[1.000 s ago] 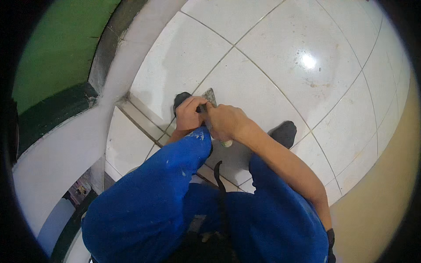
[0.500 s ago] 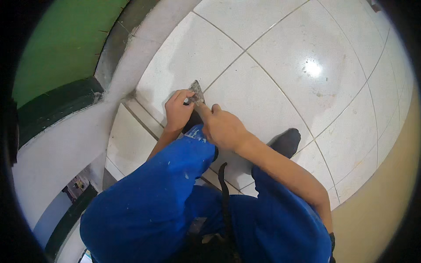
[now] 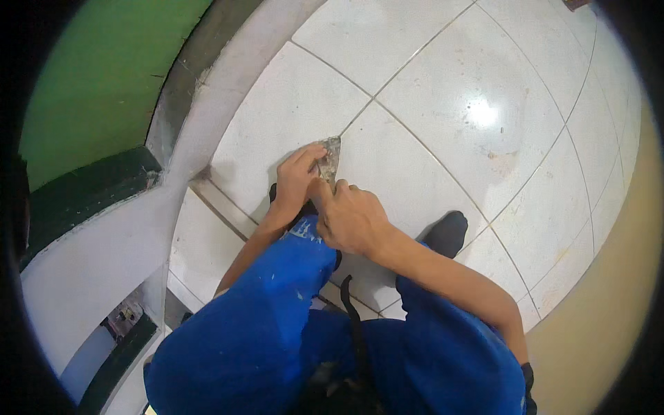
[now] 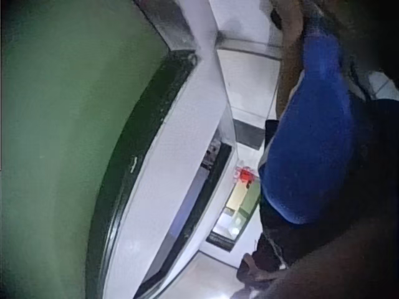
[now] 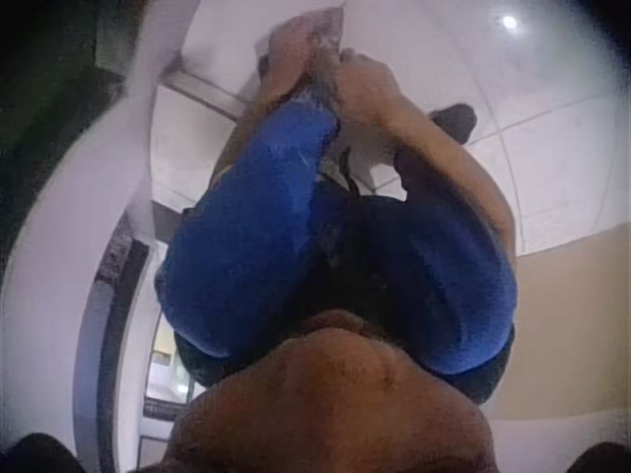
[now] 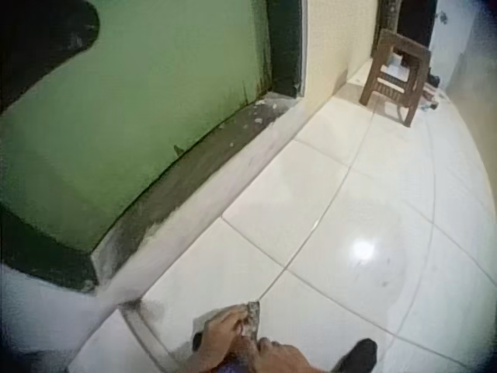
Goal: The person scrapes a white tiled floor with a metal scraper to remove small patches of debris.
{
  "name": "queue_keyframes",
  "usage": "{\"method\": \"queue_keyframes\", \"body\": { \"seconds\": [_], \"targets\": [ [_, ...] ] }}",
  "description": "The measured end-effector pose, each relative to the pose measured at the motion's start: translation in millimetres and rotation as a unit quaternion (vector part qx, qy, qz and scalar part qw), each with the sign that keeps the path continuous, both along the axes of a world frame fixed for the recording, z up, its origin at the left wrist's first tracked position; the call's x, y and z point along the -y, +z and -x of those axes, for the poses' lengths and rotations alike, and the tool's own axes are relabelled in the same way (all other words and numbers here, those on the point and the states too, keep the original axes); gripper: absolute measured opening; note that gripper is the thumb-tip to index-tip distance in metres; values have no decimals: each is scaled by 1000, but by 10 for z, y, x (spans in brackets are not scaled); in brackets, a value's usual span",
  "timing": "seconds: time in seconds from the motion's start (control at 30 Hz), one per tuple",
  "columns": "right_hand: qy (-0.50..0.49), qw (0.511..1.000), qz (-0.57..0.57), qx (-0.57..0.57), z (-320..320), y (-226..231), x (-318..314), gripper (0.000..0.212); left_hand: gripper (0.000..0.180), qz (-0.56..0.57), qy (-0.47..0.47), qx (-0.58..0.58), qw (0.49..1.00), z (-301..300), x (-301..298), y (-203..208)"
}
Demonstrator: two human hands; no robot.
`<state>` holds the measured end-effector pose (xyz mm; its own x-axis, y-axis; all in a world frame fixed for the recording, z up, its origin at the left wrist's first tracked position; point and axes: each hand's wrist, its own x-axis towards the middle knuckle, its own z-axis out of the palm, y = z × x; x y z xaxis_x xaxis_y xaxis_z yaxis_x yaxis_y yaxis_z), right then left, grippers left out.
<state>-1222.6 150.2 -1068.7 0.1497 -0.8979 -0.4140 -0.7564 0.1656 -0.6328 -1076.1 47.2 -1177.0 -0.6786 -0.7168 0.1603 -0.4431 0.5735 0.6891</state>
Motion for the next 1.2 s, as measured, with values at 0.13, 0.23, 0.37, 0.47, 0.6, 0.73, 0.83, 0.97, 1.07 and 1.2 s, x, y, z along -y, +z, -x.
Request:
{"method": "queue_keyframes", "body": {
  "seconds": [0.13, 0.23, 0.37, 0.47, 0.6, 0.73, 0.83, 0.97, 1.07, 1.2],
  "targets": [
    [-65, 998, 10, -23, 138, -139, 193, 71, 26, 38, -36, -21, 998, 360, 365, -106],
    [-126, 991, 48, -19, 253, -193, 324, 79, 26, 49, -38, -29, 998, 483, 484, -91],
    [-87, 996, 5, -8, 450, -153, 381, 86, 30, 68, -41, -26, 997, 475, 391, -125],
    [-93, 995, 25, -5, 578, -209, 567, 85, 28, 80, -17, -7, 997, 615, 602, -161],
    [-77, 996, -38, 2, 656, -14, 783, 77, 22, 59, -12, -32, 998, 641, 631, -136],
    [-96, 995, 8, 6, 613, -65, 726, 74, 24, 56, -4, -42, 998, 579, 592, -124],
    [-107, 994, 2, 12, 640, -64, 818, 74, 26, 51, 9, -12, 999, 638, 729, -99],
    [-69, 993, -87, 29, 762, 121, 830, 67, 29, -11, -10, -17, 1000, 592, 508, -18],
    [-82, 996, -20, 32, 837, 22, 883, 64, 30, -24, -8, -25, 999, 604, 586, -105],
    [-90, 995, 20, 34, 818, -53, 887, 64, 31, 26, 9, -6, 1000, 702, 718, -77]
  ]
}}
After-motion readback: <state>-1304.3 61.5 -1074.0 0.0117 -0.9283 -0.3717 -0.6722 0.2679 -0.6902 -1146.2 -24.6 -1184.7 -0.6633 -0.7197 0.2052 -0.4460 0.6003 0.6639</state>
